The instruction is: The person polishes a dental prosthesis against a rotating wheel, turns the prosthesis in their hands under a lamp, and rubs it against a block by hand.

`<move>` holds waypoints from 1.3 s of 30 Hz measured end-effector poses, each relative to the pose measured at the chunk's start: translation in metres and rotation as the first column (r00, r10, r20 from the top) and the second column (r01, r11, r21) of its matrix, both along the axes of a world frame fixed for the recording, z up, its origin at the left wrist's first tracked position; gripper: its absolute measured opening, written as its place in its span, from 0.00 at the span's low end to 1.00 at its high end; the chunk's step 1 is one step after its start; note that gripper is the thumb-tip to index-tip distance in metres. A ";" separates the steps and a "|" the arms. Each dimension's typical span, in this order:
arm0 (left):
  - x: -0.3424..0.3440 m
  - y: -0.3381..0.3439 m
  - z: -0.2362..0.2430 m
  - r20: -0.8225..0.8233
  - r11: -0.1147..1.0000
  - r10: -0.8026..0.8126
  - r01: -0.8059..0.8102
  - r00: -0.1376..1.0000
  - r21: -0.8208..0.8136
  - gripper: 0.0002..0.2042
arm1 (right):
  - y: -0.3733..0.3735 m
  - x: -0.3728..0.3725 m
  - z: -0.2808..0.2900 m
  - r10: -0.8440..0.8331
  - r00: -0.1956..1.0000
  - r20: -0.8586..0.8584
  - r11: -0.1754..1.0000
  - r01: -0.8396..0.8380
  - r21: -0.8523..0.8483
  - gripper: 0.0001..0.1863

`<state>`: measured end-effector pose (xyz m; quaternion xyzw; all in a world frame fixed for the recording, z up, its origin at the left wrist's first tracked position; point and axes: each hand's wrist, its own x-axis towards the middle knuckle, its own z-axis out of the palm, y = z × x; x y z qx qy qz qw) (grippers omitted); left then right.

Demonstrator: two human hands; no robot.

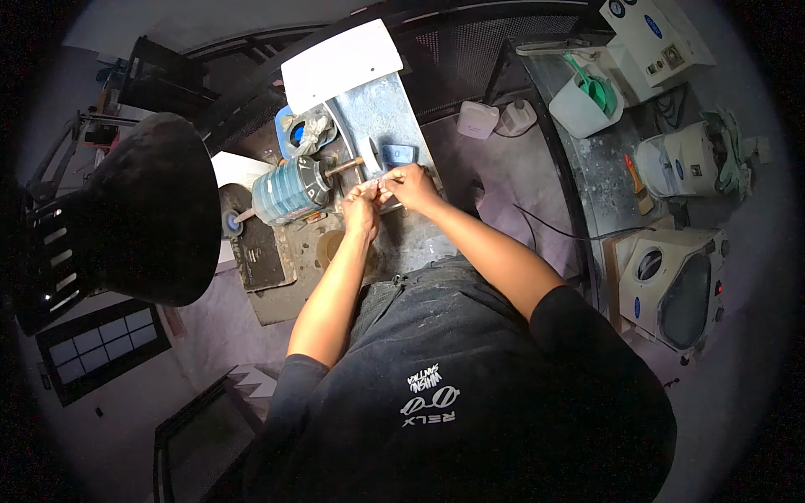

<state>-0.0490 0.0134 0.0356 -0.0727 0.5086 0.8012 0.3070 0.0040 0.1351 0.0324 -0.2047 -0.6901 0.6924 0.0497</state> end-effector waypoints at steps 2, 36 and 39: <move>-0.004 0.004 -0.012 0.080 0.997 0.065 -0.061 0.995 -0.053 0.03 | 0.000 -0.009 -0.014 -0.003 1.000 -0.001 0.999 0.003 -0.034 0.07; -0.006 0.026 -0.009 0.238 0.959 0.284 -0.271 0.929 -0.086 0.03 | 0.002 -0.021 0.003 -0.068 0.985 0.158 0.989 0.046 0.138 0.07; -0.010 0.022 -0.011 0.142 0.959 0.255 -0.231 0.957 -0.163 0.03 | 0.001 -0.020 -0.006 -0.032 0.993 0.117 0.999 0.031 0.005 0.08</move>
